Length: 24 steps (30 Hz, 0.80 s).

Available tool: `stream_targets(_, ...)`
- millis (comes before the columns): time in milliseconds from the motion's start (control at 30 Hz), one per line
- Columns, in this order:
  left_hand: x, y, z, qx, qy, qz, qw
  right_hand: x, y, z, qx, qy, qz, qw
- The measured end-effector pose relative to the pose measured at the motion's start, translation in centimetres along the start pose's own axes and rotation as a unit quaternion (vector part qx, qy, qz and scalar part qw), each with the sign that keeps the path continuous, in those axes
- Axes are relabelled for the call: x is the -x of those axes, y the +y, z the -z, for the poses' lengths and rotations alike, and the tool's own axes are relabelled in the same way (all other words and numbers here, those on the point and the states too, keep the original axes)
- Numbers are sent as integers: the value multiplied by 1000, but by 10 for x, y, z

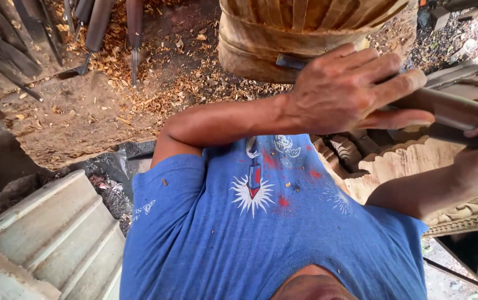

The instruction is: The person carves a wooden object with a chisel and a hammer, striking the tool repeatedly to remove wood shavings while rotating the object.

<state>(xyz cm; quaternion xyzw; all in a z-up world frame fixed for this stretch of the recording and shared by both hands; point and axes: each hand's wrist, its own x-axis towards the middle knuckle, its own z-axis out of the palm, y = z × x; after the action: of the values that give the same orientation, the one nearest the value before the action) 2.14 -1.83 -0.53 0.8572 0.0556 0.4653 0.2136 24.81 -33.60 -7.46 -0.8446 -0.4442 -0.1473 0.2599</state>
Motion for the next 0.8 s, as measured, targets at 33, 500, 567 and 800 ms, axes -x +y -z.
stream_targets(33,-1,0,3,6,-3,-1,1000,-7,-5,5,155,-23,74,985)
stream_targets(500,5,-5,17,27,19,4,999,2,-29,-45,-50,154,49,986)
stream_targets(567,3,-5,18,33,7,0,999,1,-21,-46,-165,209,-38,963)
stream_targets(800,4,-8,15,21,13,6,1000,-4,-29,-47,110,185,25,976)
